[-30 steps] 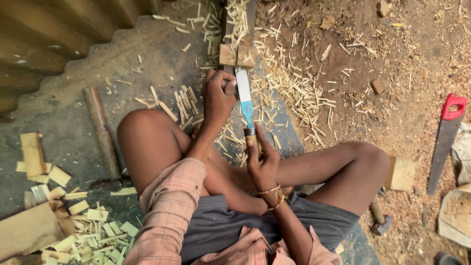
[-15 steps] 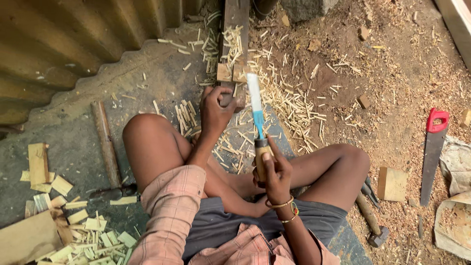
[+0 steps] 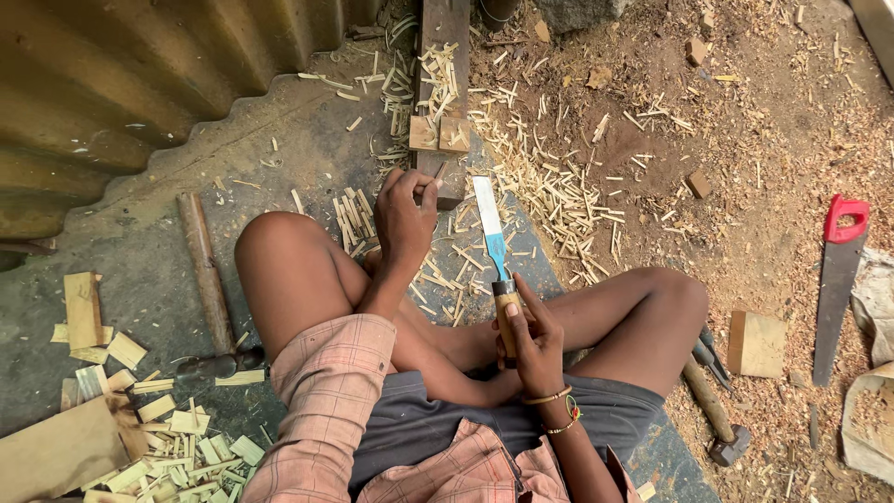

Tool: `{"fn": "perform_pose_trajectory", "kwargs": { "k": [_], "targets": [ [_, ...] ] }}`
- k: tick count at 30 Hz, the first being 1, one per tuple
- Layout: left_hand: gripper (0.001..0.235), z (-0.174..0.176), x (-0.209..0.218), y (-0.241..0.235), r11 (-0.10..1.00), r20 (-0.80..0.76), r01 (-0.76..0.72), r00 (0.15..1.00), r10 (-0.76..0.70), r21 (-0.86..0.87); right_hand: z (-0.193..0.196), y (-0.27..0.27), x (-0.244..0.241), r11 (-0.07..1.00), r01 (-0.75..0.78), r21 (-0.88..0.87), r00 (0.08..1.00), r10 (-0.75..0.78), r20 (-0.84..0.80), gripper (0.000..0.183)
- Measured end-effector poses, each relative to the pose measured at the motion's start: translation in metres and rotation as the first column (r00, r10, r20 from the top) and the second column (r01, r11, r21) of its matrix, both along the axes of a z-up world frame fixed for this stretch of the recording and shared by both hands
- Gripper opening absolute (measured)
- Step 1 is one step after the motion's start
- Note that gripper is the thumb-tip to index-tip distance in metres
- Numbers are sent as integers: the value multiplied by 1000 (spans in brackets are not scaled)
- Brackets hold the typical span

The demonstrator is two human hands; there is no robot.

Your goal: The person sits cross-legged on the ground and carves a small wooden block using a chisel and a wooden mallet. They repeatedly strike the chisel to remove wood shavings and occasionally adjust the block's position.

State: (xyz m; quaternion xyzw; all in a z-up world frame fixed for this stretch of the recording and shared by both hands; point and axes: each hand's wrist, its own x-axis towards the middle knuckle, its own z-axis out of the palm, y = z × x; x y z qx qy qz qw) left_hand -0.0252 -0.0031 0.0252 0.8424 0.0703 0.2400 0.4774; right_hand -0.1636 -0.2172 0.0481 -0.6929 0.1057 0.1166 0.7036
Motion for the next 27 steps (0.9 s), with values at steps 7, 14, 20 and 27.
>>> {"fn": "perform_pose_trajectory", "kwargs": {
  "k": [7,14,20,27],
  "targets": [
    [16,2,8,-1,999,-54,-23,998,22,-22,5,4,1,991,-86,-98,996,88,19,55],
    [15,-1,12,0,1000,-62,-5,998,5,2,-1,11,16,987,-124,-102,992,126,10,55],
    [18,-7,21,8,1000,-164,25,986,-28,-18,0,16,26,986,-158,-53,987,158,9,54],
    [10,-5,18,18,987,-101,163,982,-162,4,11,21,32,971,-117,-210,993,114,-25,52]
  ]
}}
